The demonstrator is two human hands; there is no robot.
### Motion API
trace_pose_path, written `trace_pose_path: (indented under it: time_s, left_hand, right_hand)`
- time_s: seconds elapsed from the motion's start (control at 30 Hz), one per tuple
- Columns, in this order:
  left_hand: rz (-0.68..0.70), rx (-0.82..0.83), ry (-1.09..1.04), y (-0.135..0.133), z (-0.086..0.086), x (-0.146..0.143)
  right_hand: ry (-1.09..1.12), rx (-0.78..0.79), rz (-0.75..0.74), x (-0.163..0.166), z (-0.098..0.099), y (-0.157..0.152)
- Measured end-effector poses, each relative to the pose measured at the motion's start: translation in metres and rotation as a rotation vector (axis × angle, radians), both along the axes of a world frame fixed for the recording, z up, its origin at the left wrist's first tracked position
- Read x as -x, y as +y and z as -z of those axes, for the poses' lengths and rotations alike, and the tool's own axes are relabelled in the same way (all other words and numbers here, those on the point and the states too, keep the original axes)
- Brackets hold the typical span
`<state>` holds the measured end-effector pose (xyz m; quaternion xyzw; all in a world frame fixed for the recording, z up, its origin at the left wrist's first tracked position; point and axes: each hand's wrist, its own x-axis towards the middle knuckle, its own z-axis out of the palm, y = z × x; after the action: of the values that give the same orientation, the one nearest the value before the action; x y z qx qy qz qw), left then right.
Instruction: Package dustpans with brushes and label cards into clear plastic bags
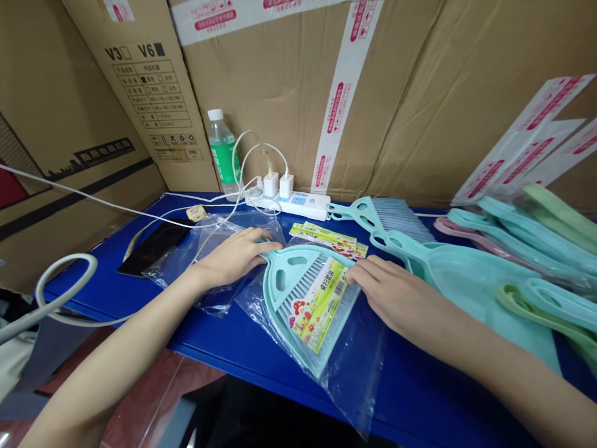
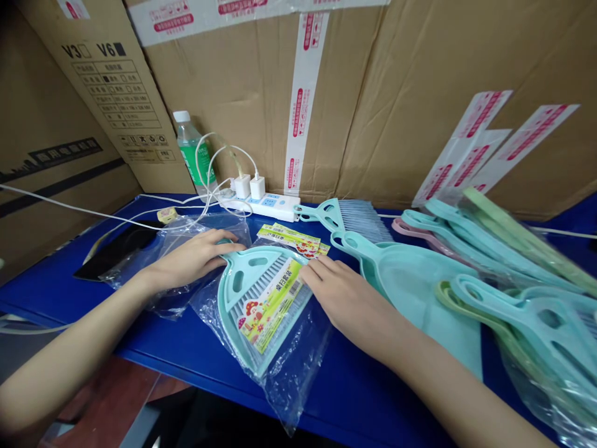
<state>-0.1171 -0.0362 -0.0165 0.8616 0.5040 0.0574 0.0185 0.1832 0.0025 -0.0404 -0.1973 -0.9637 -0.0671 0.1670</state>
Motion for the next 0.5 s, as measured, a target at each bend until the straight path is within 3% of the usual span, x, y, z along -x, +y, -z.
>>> trace_pose_path:
  time_s: [0.23,0.5]
  left_hand:
    - [-0.006,-0.029,-0.045,0.0012,0.0043,0.0013]
    - [-0.019,-0.002,-0.073,0.0024,0.0054,-0.0002]
  right_hand:
    - [-0.038,-0.101,0.008,-0.0002,0.0051,0.0015]
    - [-0.053,-0.107,-0.026,-0.0003,-0.0041,-0.0012]
